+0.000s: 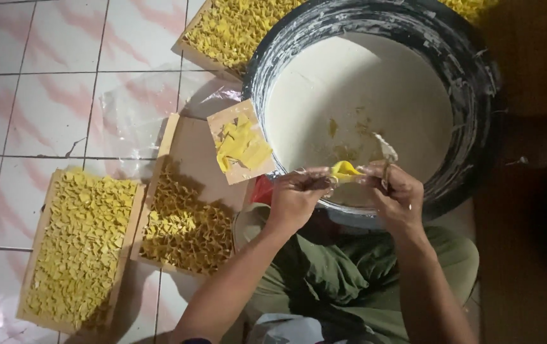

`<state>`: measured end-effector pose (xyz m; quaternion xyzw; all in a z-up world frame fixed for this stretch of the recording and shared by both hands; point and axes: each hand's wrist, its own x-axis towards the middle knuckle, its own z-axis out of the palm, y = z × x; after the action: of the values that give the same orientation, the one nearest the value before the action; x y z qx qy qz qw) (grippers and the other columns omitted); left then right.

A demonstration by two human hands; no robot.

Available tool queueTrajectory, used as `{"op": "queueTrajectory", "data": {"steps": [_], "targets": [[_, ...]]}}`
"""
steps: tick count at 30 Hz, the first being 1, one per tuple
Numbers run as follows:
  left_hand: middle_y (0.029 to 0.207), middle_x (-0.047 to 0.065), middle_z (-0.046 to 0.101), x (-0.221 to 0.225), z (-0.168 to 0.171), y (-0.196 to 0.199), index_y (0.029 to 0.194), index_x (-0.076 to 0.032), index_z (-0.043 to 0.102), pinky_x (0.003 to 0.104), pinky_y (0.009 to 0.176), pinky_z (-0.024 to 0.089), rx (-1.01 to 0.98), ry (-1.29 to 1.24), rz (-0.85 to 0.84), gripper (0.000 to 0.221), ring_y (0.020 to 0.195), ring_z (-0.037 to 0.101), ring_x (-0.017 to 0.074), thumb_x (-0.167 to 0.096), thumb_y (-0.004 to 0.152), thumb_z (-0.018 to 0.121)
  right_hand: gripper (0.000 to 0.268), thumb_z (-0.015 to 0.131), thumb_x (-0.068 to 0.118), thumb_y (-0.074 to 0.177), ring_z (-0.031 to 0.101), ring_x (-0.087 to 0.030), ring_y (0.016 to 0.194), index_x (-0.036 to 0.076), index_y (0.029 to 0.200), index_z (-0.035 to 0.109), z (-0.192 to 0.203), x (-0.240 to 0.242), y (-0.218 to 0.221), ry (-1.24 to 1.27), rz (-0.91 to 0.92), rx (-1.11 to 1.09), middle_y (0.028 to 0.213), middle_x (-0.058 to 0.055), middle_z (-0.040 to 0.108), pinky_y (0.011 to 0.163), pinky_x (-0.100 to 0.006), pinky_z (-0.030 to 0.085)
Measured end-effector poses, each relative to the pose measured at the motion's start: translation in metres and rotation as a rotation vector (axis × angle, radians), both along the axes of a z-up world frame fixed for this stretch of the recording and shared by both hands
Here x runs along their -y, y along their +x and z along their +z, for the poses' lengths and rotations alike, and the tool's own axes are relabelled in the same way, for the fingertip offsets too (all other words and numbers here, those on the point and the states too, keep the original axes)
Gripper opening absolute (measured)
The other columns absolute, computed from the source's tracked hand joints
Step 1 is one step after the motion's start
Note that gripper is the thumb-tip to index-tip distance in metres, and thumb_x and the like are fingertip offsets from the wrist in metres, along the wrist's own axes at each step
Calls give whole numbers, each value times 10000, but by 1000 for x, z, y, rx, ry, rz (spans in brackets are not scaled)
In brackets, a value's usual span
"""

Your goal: The person repeatedly picks yellow food pieces from a wooden tray, dips them into a white liquid in a large metal bowl using a fork, and places the coated pieces back into the tray. The process is repeated continuously.

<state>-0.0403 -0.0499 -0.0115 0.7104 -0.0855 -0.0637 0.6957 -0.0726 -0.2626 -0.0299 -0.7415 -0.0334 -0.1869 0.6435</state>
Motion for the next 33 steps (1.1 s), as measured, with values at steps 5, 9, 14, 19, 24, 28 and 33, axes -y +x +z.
{"op": "queueTrajectory", "data": {"steps": [5,9,14,19,24,28,33], "targets": [[917,95,765,2,17,3,947,-106,797,390,793,605,222,101,-41,44,927,758,277,-136,919,780,101,757,-58,863,632,-261,802,-6,948,771,10,-9,-4,-106,-5,118,913,-189,653,793,-402,534],[887,65,720,8,14,11,953,-122,752,374,802,616,553,153,-31,92,913,751,272,-87,882,800,106,807,-64,825,535,-175,603,10,897,785,19,-14,-2,-53,-2,111,776,-148,623,584,-327,458],[852,66,727,6,22,11,901,-127,748,350,734,609,450,164,-71,37,837,755,261,-109,929,732,301,757,-98,850,493,-89,610,-39,1133,673,9,-23,-4,77,-33,-38,757,-107,619,531,-268,413],[845,132,741,-3,15,12,964,-48,706,381,667,632,327,157,-136,95,829,770,321,-66,879,744,491,759,-80,799,580,-108,645,-6,1253,590,7,-22,-3,147,-28,-130,859,-140,683,545,-260,460],[969,124,680,-16,22,17,1205,-95,638,431,714,601,520,313,-213,276,870,713,333,-110,940,711,549,816,-61,806,568,-128,742,-8,1301,583,16,-28,-1,215,41,-134,884,-126,635,648,-271,468],[1131,121,648,-23,5,18,1457,-186,518,400,791,619,668,378,-289,504,1000,704,298,-81,982,651,560,818,-57,813,554,-134,755,-13,1313,568,20,-29,4,215,72,-125,900,-148,650,678,-284,465],[1095,131,624,-26,14,19,1324,-136,624,465,812,639,867,314,-332,382,977,695,342,24,978,646,576,802,-40,842,643,-199,801,-21,1358,545,38,-39,2,164,107,-126,930,-205,679,700,-317,501]]}}
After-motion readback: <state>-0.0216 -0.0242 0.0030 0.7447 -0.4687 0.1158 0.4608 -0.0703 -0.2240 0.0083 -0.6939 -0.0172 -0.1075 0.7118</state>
